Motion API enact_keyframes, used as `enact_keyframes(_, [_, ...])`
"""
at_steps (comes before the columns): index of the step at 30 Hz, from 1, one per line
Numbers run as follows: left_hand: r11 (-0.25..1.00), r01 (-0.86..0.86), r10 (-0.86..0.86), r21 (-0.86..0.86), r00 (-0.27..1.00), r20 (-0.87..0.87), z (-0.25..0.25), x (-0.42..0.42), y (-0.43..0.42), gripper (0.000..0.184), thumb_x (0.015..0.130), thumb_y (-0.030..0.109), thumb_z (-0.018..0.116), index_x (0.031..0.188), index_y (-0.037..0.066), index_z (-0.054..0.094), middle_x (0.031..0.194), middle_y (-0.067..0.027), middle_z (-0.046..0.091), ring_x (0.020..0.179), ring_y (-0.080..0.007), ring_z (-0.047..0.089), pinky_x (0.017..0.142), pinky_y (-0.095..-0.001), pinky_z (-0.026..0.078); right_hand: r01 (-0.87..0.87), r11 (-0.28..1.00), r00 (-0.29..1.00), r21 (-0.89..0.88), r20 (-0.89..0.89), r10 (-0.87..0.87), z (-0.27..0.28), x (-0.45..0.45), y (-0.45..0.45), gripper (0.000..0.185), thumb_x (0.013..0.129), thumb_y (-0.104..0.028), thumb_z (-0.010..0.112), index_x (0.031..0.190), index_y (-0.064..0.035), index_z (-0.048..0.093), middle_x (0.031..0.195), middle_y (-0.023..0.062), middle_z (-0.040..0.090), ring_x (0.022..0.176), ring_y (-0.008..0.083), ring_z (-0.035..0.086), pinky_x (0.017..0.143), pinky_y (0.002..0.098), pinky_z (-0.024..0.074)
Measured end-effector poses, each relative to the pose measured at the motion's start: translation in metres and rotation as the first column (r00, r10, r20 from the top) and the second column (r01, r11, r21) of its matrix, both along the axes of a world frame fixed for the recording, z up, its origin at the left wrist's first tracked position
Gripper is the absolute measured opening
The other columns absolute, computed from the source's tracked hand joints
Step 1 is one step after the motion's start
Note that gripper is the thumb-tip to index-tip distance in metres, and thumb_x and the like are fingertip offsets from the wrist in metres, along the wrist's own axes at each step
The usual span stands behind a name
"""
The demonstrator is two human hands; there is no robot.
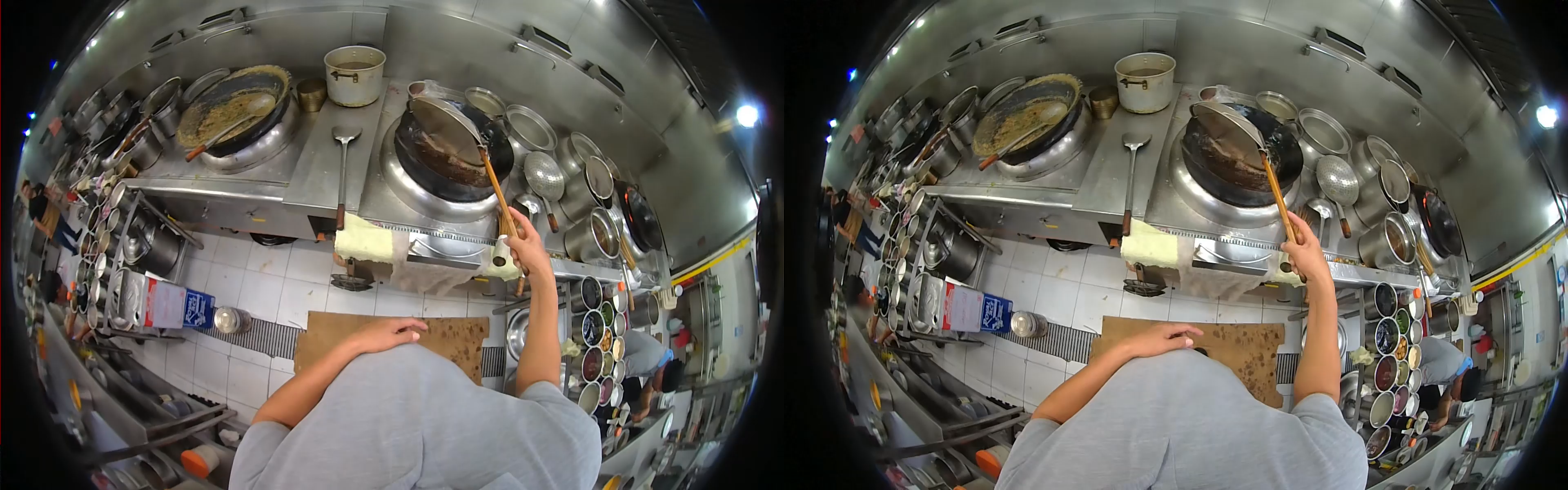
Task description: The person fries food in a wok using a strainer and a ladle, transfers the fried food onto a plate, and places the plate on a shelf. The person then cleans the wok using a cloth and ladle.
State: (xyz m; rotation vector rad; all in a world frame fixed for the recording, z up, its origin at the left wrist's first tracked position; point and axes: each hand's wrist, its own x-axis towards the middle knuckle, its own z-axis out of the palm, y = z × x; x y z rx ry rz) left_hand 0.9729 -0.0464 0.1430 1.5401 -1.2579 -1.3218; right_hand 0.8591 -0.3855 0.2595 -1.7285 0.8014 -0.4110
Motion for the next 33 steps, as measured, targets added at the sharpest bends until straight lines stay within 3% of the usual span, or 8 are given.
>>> enact_keyframes(13, [0.999, 0.000, -0.001, -0.051, 1.000, -0.005, 0.002, -0.006, -0.004, 0.044, 0.100, 0.040, 0.052, 0.136, 0.015, 0.055, 0.108, -0.0072, 0.064, 0.102, -0.0190, 0.058, 0.092, -0.0327, 0.045, 0.191, 0.973, 0.959, -0.129, 0.237, -0.157, -0.096, 0.040, -0.044, 0.070, 0.079, 0.005, 0.054, 0.146, -0.0095, 0.041, 0.088, 0.0026, 0.061, 0.053, 0.0087, 0.050, 0.044, 0.0256, 0.0399])
enact_keyframes(15, [0.999, -0.005, 0.005, -0.039, 1.000, 0.001, 0.006, -0.006, -0.002, 0.045, 0.099, 0.040, 0.052, 0.136, 0.014, 0.055, 0.107, -0.0070, 0.064, 0.102, -0.0190, 0.058, 0.092, -0.0326, 0.045, 0.247, 0.922, 0.957, -0.299, 0.227, -0.183, -0.102, 0.053, -0.059, 0.067, 0.080, -0.002, 0.056, 0.146, -0.0099, 0.043, 0.136, 0.0124, 0.056, 0.102, 0.0176, 0.060, 0.081, 0.0252, 0.0482])
enact_keyframes(17, [0.999, -0.034, 0.034, -0.014, 0.999, 0.005, 0.012, -0.007, 0.001, 0.044, 0.099, 0.040, 0.053, 0.136, 0.014, 0.055, 0.107, -0.0066, 0.064, 0.102, -0.0187, 0.058, 0.092, -0.0324, 0.045, 0.260, 0.906, 0.957, -0.335, 0.216, -0.195, -0.089, 0.064, -0.052, 0.068, 0.081, -0.001, 0.055, 0.147, -0.0095, 0.041, 0.127, 0.0086, 0.060, 0.086, 0.0154, 0.061, 0.071, 0.0266, 0.0488])
enact_keyframes(20, [0.999, -0.045, 0.045, -0.011, 0.999, -0.007, 0.008, -0.009, 0.004, 0.045, 0.099, 0.040, 0.053, 0.136, 0.014, 0.055, 0.108, -0.0068, 0.064, 0.103, -0.0190, 0.058, 0.092, -0.0325, 0.045, 0.231, 0.968, 0.953, 0.098, 0.177, -0.246, -0.065, 0.072, -0.042, 0.071, 0.082, -0.002, 0.056, 0.149, -0.0130, 0.035, 0.103, 0.0056, 0.061, 0.056, 0.0114, 0.052, 0.048, 0.0283, 0.0404])
enact_keyframes(25, [0.998, -0.059, 0.059, -0.026, 0.998, -0.018, 0.000, -0.013, 0.008, 0.045, 0.099, 0.040, 0.053, 0.136, 0.014, 0.055, 0.108, -0.0076, 0.063, 0.103, -0.0197, 0.058, 0.093, -0.0332, 0.045, 0.127, 0.947, 0.944, 0.294, 0.258, -0.207, -0.039, 0.071, -0.042, 0.070, 0.083, -0.002, 0.058, 0.148, -0.0165, 0.037, 0.073, -0.0006, 0.051, 0.048, 0.0080, 0.046, 0.037, 0.0246, 0.0348])
enact_keyframes(29, [0.997, -0.076, 0.076, -0.012, 0.997, -0.018, 0.003, -0.015, 0.013, 0.045, 0.099, 0.040, 0.053, 0.136, 0.014, 0.054, 0.105, -0.0075, 0.063, 0.103, -0.0197, 0.057, 0.093, -0.0334, 0.045, 0.193, 0.981, 0.976, 0.010, 0.098, -0.193, -0.061, 0.088, -0.055, 0.069, 0.080, -0.005, 0.062, 0.145, -0.0171, 0.043, 0.079, 0.0065, 0.062, 0.055, 0.0164, 0.058, 0.046, 0.0316, 0.0455])
enact_keyframes(31, [0.997, -0.080, 0.080, 0.008, 0.996, -0.025, 0.009, -0.016, 0.016, 0.046, 0.099, 0.040, 0.053, 0.136, 0.014, 0.054, 0.105, -0.0071, 0.062, 0.103, -0.0195, 0.057, 0.093, -0.0333, 0.044, 0.263, 0.770, 0.963, -0.582, 0.212, -0.169, -0.126, 0.106, -0.086, 0.070, 0.077, -0.011, 0.064, 0.144, -0.0187, 0.045, 0.096, 0.0166, 0.070, 0.079, 0.0311, 0.069, 0.069, 0.0417, 0.0541])
enact_keyframes(33, [0.996, -0.088, 0.089, 0.024, 0.996, -0.028, 0.010, -0.014, 0.018, 0.046, 0.099, 0.040, 0.053, 0.137, 0.014, 0.054, 0.104, -0.0067, 0.062, 0.103, -0.0193, 0.057, 0.094, -0.0331, 0.044, 0.184, 0.782, 0.928, -0.595, -0.158, -0.338, -0.105, 0.102, -0.044, 0.072, 0.074, -0.014, 0.065, 0.143, -0.0233, 0.047, 0.107, 0.0216, 0.068, 0.098, 0.0394, 0.066, 0.086, 0.0488, 0.0510])
